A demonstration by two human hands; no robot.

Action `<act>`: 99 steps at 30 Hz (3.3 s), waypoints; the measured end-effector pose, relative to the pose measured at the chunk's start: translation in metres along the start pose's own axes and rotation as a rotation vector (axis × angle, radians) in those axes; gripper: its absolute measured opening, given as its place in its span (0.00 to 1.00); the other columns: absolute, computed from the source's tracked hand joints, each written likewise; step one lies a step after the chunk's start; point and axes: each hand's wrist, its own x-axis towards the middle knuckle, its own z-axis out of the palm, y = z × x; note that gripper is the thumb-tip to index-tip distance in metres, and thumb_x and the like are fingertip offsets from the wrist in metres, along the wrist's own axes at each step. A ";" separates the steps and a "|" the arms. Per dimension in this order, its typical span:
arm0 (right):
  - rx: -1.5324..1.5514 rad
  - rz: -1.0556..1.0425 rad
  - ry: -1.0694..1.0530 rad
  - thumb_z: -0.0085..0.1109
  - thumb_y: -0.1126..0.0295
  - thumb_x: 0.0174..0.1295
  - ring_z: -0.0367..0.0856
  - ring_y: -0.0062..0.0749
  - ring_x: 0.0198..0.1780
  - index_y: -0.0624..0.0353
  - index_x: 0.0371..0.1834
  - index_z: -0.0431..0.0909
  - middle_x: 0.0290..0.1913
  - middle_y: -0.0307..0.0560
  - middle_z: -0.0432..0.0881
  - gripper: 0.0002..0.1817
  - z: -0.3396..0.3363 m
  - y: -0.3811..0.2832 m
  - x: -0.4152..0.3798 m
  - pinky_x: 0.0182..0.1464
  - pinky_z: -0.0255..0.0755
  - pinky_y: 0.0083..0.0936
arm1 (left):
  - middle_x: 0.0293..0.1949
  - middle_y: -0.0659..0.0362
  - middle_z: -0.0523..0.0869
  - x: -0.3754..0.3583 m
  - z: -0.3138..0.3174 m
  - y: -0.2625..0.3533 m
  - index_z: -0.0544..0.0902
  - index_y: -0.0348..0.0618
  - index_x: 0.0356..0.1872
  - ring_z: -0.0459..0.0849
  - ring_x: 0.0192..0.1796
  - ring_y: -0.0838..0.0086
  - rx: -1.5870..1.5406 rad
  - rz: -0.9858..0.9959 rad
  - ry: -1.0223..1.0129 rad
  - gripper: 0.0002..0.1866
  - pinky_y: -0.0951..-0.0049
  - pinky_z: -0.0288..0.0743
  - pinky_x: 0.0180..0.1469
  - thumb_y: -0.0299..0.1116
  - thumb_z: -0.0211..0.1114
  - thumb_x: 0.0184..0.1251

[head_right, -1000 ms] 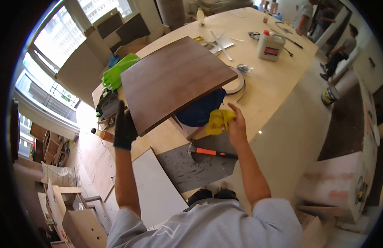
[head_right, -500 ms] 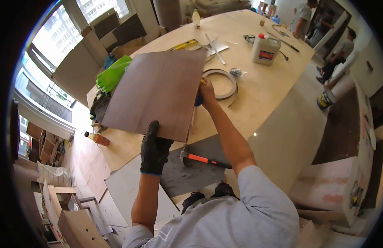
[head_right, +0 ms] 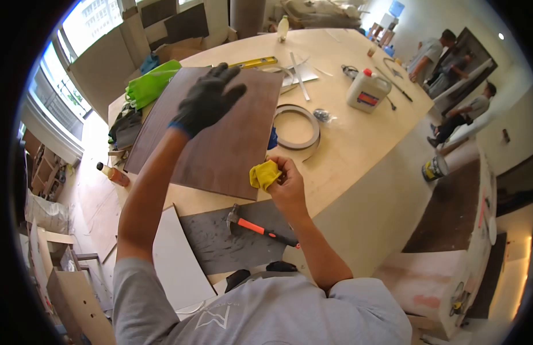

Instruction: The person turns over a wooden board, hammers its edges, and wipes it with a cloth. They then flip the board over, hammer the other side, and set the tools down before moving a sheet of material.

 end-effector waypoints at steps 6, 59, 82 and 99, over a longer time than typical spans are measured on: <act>-0.053 0.107 0.105 0.60 0.80 0.61 0.81 0.22 0.42 0.64 0.51 0.71 0.42 0.42 0.80 0.15 0.001 -0.008 0.033 0.47 0.77 0.20 | 0.74 0.45 0.64 0.007 0.044 -0.014 0.67 0.45 0.71 0.60 0.76 0.55 0.153 -0.085 -0.390 0.33 0.43 0.46 0.74 0.54 0.44 0.73; 0.135 0.074 0.228 0.60 0.74 0.59 0.86 0.35 0.34 0.73 0.43 0.81 0.37 0.52 0.85 0.13 -0.044 0.042 0.314 0.34 0.81 0.32 | 0.72 0.46 0.67 0.016 0.055 -0.012 0.70 0.49 0.70 0.62 0.75 0.52 0.186 -0.048 -0.376 0.30 0.44 0.47 0.75 0.54 0.46 0.73; -0.340 -0.057 -0.087 0.64 0.75 0.62 0.84 0.32 0.52 0.58 0.55 0.80 0.47 0.45 0.85 0.17 -0.070 0.063 0.001 0.55 0.77 0.30 | 0.73 0.46 0.65 0.014 0.078 -0.048 0.68 0.50 0.71 0.59 0.76 0.50 0.193 0.094 -0.385 0.30 0.46 0.47 0.75 0.55 0.44 0.76; -0.844 -0.616 0.093 0.70 0.77 0.51 0.59 0.56 0.73 0.63 0.76 0.52 0.73 0.61 0.60 0.49 -0.050 0.019 0.110 0.74 0.55 0.40 | 0.62 0.48 0.79 -0.149 -0.064 0.017 0.77 0.48 0.61 0.75 0.66 0.51 0.317 0.249 -0.127 0.30 0.49 0.60 0.73 0.24 0.63 0.51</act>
